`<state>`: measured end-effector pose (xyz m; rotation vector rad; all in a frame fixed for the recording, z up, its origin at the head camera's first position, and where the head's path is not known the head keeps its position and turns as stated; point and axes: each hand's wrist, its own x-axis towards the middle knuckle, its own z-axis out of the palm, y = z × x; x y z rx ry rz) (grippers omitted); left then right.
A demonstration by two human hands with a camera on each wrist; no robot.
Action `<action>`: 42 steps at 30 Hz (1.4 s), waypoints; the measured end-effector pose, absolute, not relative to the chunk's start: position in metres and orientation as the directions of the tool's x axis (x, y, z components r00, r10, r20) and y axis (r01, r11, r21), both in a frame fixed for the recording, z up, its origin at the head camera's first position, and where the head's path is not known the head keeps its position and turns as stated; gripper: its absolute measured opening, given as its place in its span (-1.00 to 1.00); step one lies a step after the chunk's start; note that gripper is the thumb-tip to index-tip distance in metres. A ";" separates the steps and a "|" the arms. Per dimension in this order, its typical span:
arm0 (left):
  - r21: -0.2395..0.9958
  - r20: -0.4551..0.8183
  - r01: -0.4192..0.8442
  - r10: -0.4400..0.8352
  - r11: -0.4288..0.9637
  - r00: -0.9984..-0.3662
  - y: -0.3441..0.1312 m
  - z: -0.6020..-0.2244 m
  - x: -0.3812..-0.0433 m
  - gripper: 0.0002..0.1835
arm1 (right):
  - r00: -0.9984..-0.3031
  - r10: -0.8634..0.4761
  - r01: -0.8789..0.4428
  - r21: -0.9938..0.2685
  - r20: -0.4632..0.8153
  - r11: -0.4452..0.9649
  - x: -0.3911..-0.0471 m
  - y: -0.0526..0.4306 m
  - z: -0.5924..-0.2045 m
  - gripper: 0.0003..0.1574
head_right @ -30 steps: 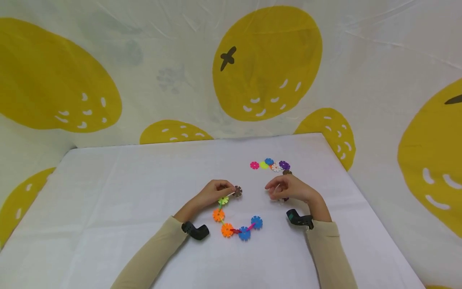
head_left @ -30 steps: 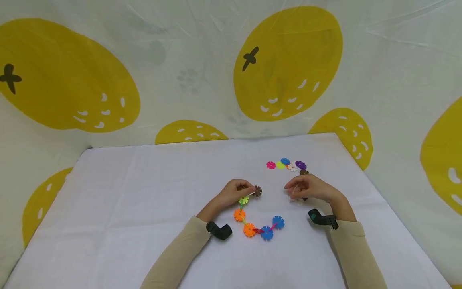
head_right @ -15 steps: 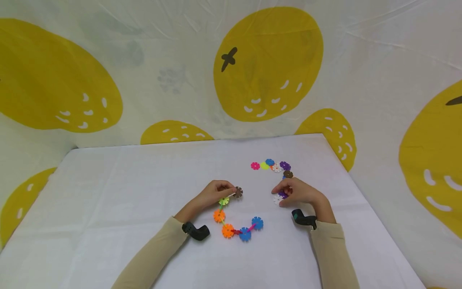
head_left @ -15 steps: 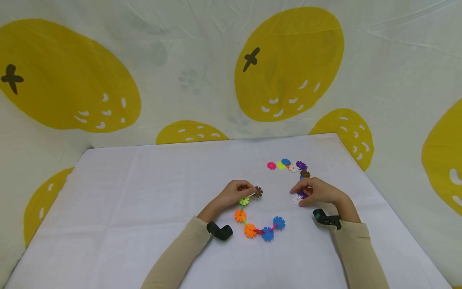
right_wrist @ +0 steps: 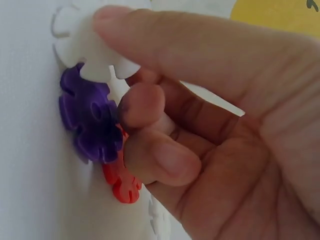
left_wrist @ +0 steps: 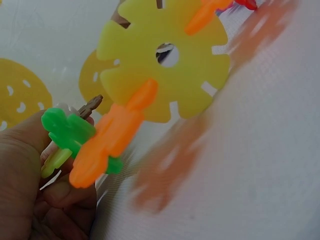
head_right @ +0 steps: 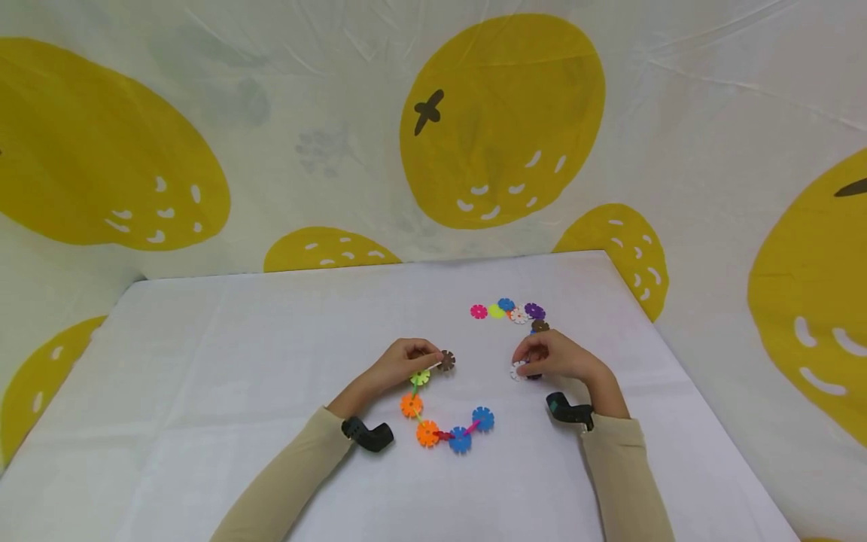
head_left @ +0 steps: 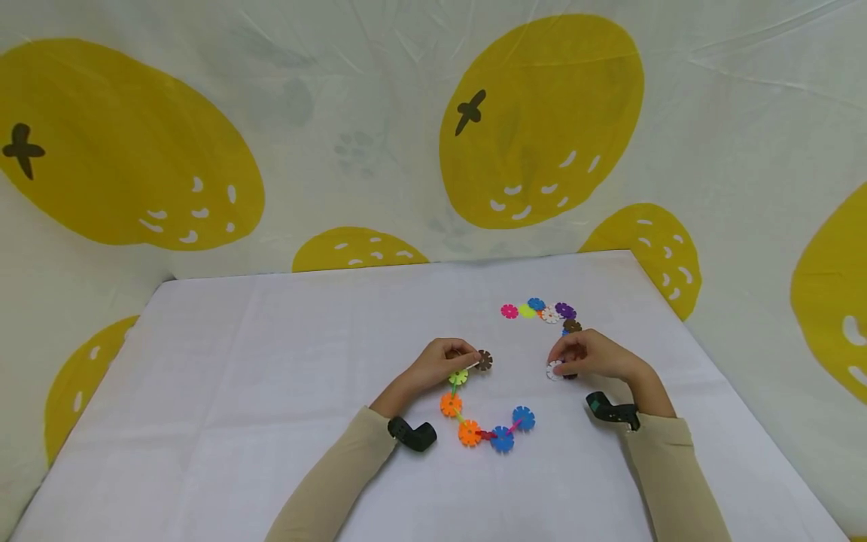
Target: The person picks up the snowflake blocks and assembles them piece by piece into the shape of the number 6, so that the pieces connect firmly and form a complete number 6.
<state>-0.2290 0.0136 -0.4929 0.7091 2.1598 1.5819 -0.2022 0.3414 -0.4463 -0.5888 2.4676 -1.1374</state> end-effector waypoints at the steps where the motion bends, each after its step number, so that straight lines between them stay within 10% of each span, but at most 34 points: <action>1: 0.954 -0.001 0.177 0.593 0.241 -0.805 0.013 -0.493 -0.229 -0.76 | -0.847 -0.511 -0.215 -0.782 -0.149 0.585 -0.202 0.341 -0.446 -0.82; 42: 0.954 -0.024 0.151 0.567 0.260 -0.823 0.015 -0.495 -0.230 -0.74 | -0.895 -0.442 -0.104 -0.932 -0.065 0.346 -0.203 0.264 -0.463 -0.73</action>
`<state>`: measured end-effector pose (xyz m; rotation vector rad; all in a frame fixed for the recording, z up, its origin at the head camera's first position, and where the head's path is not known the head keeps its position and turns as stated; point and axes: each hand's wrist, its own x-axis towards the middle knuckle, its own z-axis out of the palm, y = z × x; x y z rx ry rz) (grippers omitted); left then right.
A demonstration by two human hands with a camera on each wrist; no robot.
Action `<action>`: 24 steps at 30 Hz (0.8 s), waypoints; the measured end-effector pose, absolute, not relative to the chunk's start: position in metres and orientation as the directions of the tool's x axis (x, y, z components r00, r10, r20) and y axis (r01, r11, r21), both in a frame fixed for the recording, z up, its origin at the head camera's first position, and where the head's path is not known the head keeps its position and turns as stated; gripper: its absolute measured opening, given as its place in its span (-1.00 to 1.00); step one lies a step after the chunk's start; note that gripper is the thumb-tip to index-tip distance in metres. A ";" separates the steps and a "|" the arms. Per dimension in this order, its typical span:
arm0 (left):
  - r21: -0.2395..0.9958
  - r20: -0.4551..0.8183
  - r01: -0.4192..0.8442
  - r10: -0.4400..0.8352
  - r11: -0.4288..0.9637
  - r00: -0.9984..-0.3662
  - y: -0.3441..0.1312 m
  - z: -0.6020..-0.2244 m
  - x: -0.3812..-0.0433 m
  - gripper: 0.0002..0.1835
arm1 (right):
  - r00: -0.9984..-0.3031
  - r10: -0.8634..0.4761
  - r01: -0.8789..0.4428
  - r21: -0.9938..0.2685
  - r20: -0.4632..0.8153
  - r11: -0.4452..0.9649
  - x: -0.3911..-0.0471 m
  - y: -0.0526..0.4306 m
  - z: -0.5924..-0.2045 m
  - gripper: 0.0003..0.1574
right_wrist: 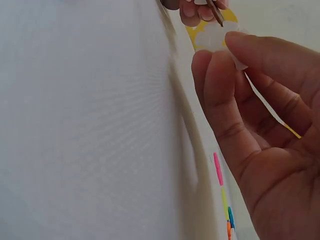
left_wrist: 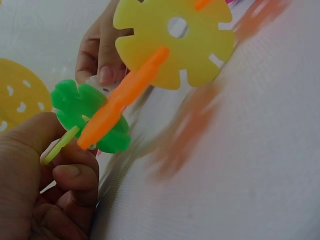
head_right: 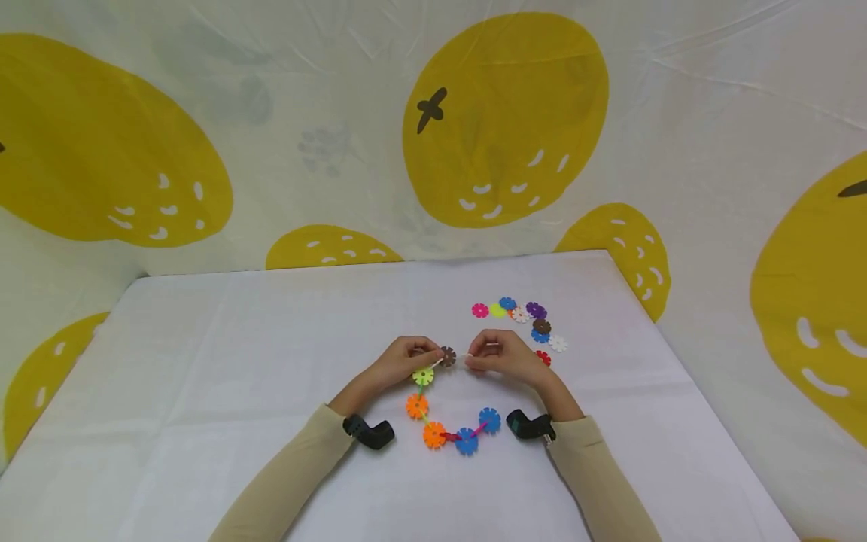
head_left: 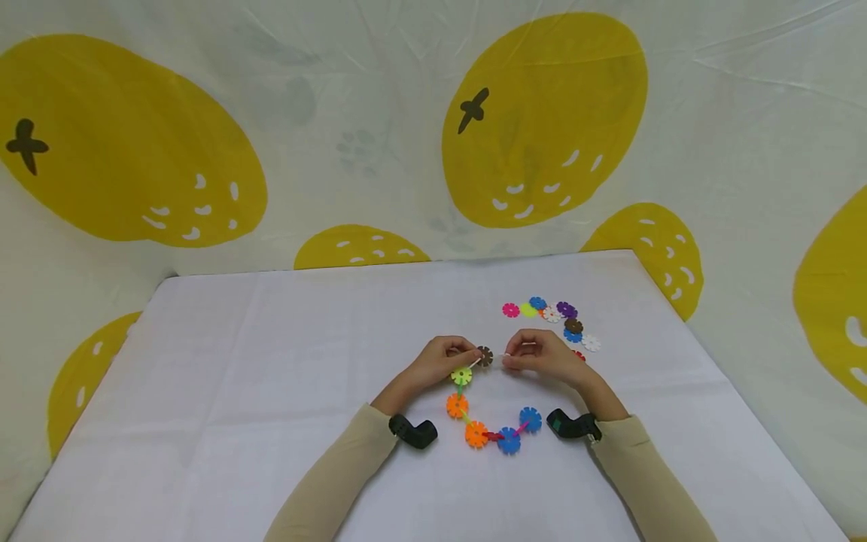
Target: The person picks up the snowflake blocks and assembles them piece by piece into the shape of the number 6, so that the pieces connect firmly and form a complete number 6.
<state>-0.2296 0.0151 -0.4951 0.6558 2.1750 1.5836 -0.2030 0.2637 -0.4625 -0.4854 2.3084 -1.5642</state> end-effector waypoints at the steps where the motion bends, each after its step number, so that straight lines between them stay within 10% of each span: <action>1: 0.955 -0.023 0.150 0.568 0.257 -0.823 0.015 -0.495 -0.230 -0.74 | -0.896 -0.441 -0.111 -0.933 -0.056 0.344 -0.203 0.263 -0.462 -0.74; 24: 0.931 -0.016 0.215 0.621 0.295 -0.784 0.011 -0.493 -0.230 -0.77 | -0.862 -0.485 -0.330 -0.891 0.150 0.310 -0.202 0.254 -0.472 -0.92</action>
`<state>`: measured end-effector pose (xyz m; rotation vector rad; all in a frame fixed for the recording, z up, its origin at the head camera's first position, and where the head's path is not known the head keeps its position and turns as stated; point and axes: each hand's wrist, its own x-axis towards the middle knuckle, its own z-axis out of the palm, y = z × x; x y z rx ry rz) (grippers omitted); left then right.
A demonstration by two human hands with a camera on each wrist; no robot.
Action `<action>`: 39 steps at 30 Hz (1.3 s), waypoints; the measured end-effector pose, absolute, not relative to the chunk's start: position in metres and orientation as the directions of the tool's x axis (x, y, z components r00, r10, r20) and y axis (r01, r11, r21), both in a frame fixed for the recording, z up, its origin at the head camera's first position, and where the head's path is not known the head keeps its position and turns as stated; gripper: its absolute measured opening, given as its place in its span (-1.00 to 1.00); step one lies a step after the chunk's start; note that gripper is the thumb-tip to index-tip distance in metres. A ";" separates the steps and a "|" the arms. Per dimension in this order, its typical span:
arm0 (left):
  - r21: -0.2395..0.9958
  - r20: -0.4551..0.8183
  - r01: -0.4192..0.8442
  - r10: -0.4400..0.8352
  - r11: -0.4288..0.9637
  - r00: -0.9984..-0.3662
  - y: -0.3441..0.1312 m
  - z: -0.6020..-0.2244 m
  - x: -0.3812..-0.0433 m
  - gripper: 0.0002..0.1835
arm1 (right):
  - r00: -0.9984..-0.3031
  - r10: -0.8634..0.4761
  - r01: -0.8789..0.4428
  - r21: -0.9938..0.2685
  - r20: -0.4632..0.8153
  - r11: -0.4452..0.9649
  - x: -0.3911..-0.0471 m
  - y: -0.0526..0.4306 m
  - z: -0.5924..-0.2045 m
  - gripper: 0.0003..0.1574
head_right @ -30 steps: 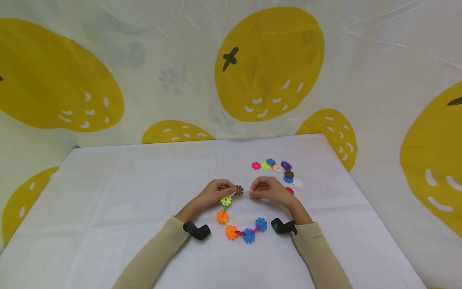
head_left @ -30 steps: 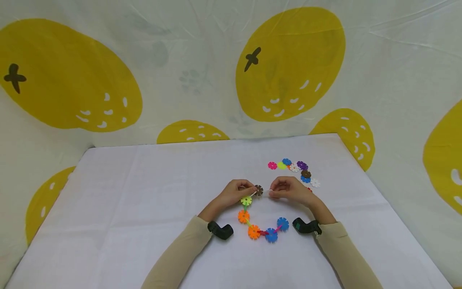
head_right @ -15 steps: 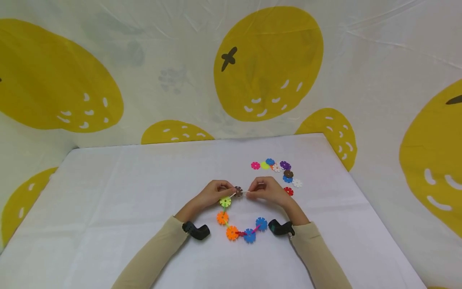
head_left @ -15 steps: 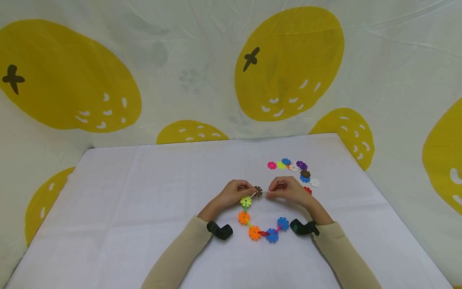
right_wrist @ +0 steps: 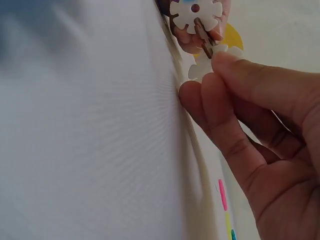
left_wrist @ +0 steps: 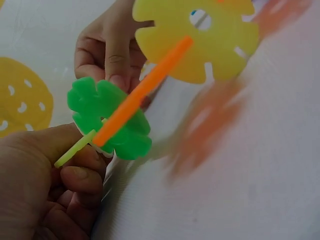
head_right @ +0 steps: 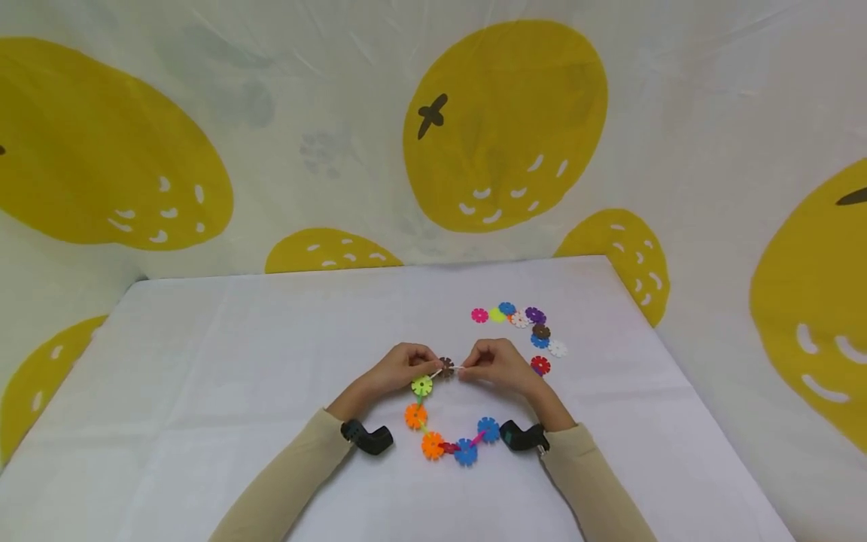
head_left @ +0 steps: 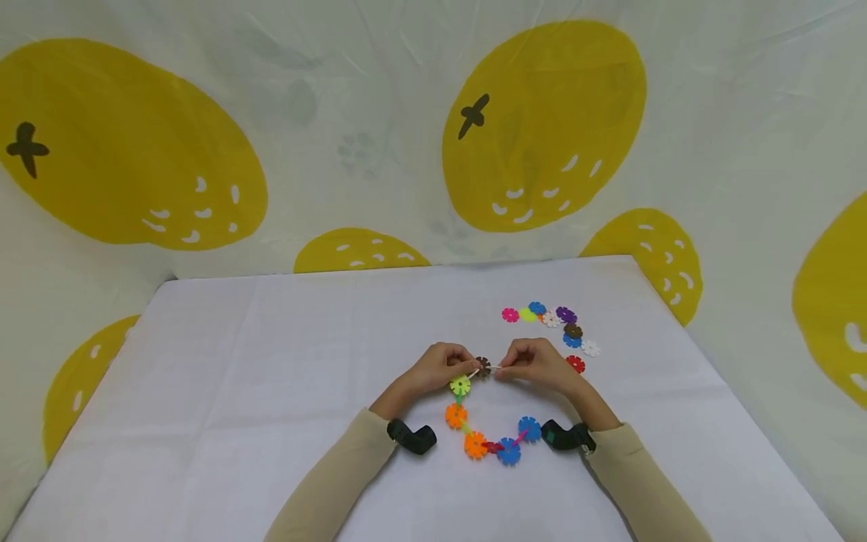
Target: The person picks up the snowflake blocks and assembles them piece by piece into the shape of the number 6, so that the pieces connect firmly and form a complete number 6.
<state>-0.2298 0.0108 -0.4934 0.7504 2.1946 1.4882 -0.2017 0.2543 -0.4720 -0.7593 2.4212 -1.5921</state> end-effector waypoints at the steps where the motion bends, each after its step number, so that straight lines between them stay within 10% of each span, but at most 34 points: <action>1: 0.929 -0.019 0.215 0.622 0.300 -0.783 0.011 -0.494 -0.229 -0.78 | -0.864 -0.482 -0.330 -0.887 0.147 0.323 -0.201 0.254 -0.472 -0.91; 17: 0.951 -0.058 0.157 0.655 0.265 -0.753 0.016 -0.492 -0.227 -0.66 | -0.810 -0.546 -0.393 -0.890 0.216 0.230 -0.198 0.246 -0.465 -0.83; 39: 0.962 -0.043 0.157 0.692 0.223 -0.721 0.016 -0.491 -0.226 -0.74 | -0.818 -0.572 -0.377 -0.806 0.059 0.457 -0.204 0.316 -0.451 -0.84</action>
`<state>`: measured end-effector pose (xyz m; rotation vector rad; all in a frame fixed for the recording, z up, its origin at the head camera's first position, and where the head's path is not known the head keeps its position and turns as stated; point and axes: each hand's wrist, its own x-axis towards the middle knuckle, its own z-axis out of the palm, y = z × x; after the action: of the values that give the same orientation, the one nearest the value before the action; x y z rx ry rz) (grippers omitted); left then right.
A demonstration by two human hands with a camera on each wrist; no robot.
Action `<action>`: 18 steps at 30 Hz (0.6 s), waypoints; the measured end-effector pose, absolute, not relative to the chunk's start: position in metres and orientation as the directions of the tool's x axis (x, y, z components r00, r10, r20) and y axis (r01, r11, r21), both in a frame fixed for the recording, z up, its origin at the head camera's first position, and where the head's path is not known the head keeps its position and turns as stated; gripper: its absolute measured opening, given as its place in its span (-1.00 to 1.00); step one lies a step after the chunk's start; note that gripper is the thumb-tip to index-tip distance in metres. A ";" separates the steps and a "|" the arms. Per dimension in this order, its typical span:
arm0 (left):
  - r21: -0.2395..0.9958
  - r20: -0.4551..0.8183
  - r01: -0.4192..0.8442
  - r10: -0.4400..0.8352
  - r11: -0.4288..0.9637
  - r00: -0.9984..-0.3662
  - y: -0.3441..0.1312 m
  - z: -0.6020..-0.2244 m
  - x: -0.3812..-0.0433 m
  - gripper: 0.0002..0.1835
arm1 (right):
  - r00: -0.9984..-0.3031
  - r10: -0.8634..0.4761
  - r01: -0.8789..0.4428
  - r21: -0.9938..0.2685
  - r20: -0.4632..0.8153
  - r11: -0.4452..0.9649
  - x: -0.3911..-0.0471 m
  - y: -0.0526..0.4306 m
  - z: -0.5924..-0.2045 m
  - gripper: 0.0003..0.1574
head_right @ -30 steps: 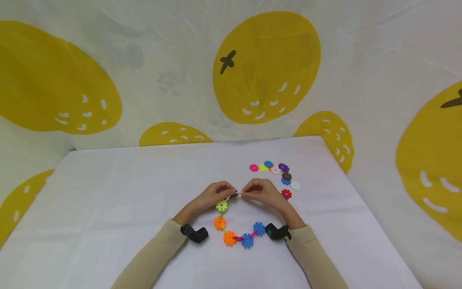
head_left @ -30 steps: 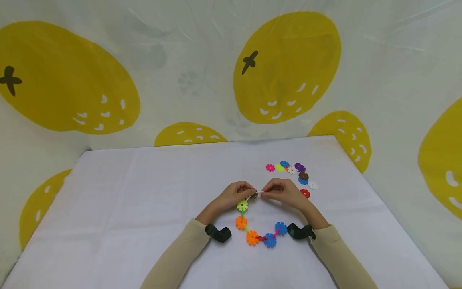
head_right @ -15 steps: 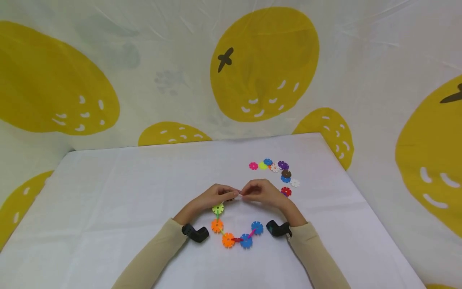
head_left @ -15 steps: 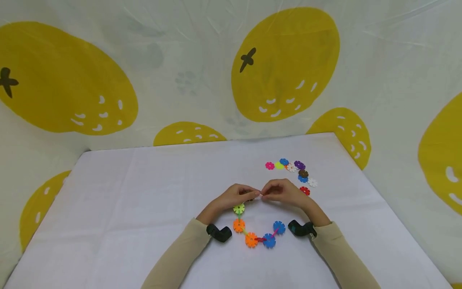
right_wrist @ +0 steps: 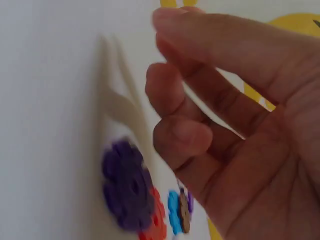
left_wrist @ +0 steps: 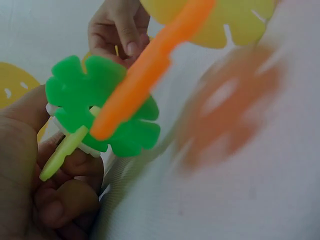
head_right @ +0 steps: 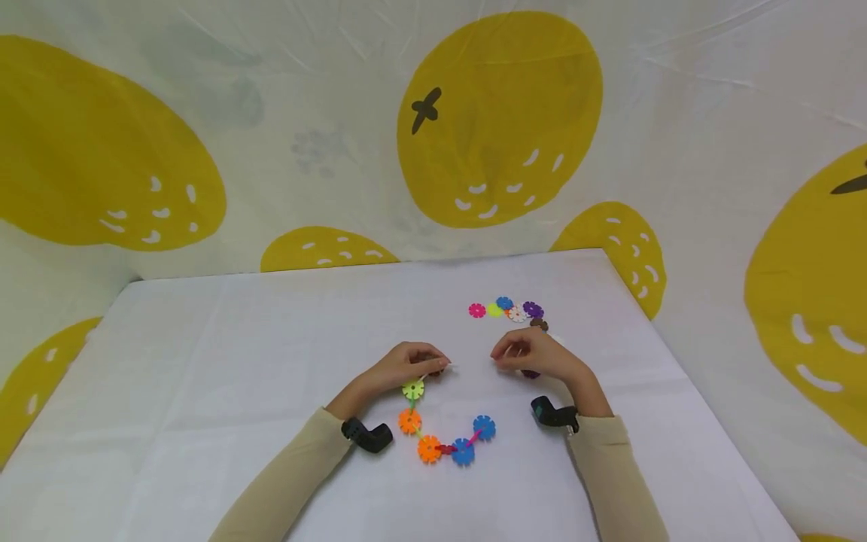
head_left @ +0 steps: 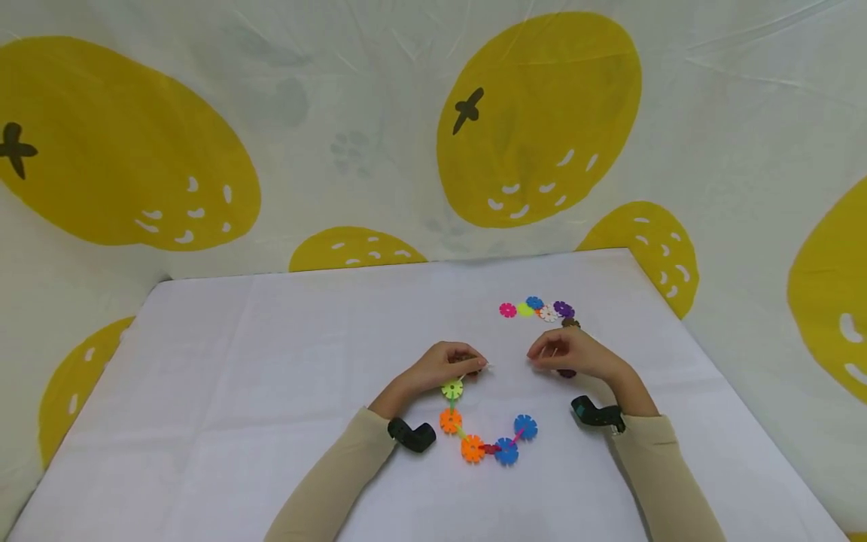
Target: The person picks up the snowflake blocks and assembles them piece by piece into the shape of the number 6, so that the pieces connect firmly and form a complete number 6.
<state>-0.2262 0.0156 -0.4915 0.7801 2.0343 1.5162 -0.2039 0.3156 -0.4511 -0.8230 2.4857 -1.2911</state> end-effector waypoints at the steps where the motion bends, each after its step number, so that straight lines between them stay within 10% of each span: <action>1: 0.962 -0.041 0.158 0.689 0.224 -0.723 0.016 -0.492 -0.227 -0.75 | -0.826 -0.561 -0.373 -0.800 0.056 0.470 -0.204 0.320 -0.451 -0.83; 18: 0.960 -0.005 0.186 0.675 0.210 -0.738 0.014 -0.494 -0.228 -0.77 | -0.878 -0.441 -0.162 -0.754 -0.184 0.637 -0.195 0.353 -0.438 -0.57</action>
<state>-0.2285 0.0144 -0.4944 0.7978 2.0652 1.5456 -0.1954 0.3527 -0.4382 -0.4804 2.5073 -1.1054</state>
